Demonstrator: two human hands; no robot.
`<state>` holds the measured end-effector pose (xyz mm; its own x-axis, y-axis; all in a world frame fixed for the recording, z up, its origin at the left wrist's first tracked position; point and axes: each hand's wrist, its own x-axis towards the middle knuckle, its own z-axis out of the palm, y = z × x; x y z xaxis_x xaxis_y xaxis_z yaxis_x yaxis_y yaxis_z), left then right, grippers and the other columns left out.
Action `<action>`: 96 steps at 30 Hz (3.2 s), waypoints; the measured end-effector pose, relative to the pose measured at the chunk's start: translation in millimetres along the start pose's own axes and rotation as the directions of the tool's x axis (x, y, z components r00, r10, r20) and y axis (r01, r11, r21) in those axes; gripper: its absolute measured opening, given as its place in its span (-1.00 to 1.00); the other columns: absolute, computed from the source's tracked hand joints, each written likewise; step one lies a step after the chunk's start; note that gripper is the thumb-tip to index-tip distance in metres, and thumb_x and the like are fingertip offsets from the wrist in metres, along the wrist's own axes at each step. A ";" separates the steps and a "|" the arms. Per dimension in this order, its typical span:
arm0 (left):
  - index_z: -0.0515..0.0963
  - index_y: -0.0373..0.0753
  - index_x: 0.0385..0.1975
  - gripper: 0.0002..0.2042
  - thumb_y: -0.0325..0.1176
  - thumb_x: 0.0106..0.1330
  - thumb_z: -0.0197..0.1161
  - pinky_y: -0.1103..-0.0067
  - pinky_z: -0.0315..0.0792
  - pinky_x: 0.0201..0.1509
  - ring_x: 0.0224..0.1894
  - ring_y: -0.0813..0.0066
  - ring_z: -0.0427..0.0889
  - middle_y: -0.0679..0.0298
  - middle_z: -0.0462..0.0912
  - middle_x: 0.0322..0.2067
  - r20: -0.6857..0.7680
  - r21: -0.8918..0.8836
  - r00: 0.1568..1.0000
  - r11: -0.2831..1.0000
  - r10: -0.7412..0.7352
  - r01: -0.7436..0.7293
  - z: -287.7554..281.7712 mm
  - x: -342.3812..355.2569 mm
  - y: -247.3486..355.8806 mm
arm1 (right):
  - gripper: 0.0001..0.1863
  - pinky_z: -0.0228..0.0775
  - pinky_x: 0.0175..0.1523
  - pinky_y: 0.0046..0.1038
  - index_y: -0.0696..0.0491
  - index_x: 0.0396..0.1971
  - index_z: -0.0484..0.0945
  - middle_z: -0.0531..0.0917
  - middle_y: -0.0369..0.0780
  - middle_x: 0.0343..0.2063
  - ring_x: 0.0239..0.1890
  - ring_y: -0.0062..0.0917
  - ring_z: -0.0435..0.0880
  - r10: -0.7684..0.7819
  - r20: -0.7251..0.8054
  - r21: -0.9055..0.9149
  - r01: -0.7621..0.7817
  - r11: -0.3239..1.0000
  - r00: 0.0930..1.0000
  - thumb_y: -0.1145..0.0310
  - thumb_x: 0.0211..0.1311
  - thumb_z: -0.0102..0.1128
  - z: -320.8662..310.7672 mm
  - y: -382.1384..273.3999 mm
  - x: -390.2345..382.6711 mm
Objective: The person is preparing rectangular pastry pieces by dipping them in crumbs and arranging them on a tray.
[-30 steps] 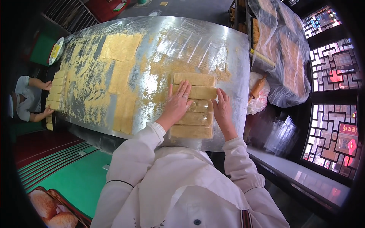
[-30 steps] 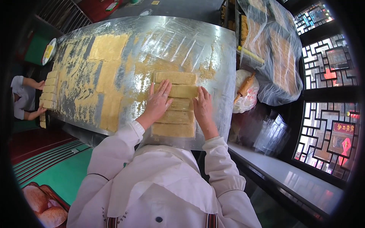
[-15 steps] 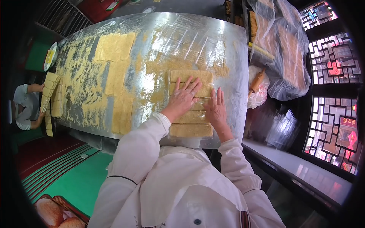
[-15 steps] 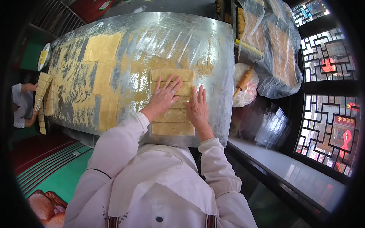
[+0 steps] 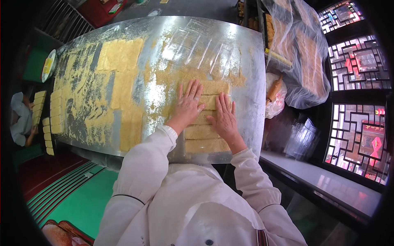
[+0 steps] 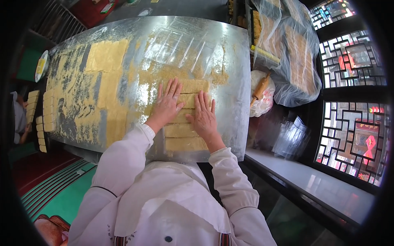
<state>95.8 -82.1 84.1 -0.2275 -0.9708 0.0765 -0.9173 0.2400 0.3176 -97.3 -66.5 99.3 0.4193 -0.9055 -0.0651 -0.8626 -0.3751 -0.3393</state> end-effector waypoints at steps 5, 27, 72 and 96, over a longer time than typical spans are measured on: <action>0.07 -0.22 0.47 -0.27 0.07 0.41 0.04 0.09 -0.36 0.56 0.56 0.24 -0.18 0.17 -0.09 0.52 -0.002 0.022 1.000 1.000 -0.013 0.013 -0.3 -1.3 -3.6 | -0.02 -0.40 0.55 -0.03 0.20 0.46 -0.05 -0.09 -0.03 0.51 0.57 -0.25 -0.20 0.092 -0.066 -0.039 -0.095 0.995 0.994 0.05 0.20 0.25 9.4 3.6 1.3; 0.51 -0.20 0.12 -0.64 -0.39 0.31 0.18 0.09 0.01 0.44 0.31 0.16 0.36 0.11 0.46 0.21 -0.067 -0.677 0.868 0.662 -0.491 0.323 -56.5 -186.9 -113.6 | -0.57 0.41 0.16 -0.19 0.18 0.09 0.46 0.56 0.02 0.05 0.10 -0.04 0.53 -0.270 -0.020 0.289 0.264 0.920 0.963 0.31 0.29 0.22 71.1 -171.2 231.6; 0.46 -0.26 0.18 -0.59 -0.46 0.31 0.20 0.42 0.49 -0.05 -0.19 0.28 0.61 0.13 0.58 -0.16 0.113 -0.795 0.915 0.517 -0.387 0.317 -44.2 -150.4 -39.6 | -0.75 0.51 -0.32 -0.49 0.19 -0.13 0.61 0.69 -0.10 -0.48 -0.47 -0.49 0.71 -0.196 0.071 0.227 0.175 0.958 0.978 0.42 0.22 0.23 -183.5 -94.0 76.9; 0.44 -0.13 0.27 -0.52 -0.45 0.32 0.21 0.28 0.45 -0.02 -0.19 0.11 0.60 0.04 0.51 -0.20 0.022 -0.626 0.871 0.672 -0.490 0.394 7.4 -119.6 10.8 | -0.69 0.67 -0.07 -0.46 0.32 -0.01 0.50 0.67 -0.12 -0.11 -0.15 -0.45 0.72 0.176 0.299 0.951 -0.308 0.022 0.938 0.45 0.35 0.12 -5.1 7.6 -15.4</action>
<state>110.7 36.7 71.3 0.2443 -0.9635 -0.1098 -0.5019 -0.2226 0.8358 -111.8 -56.4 102.5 0.3258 -0.8558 -0.4018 0.1209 0.4592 -0.8800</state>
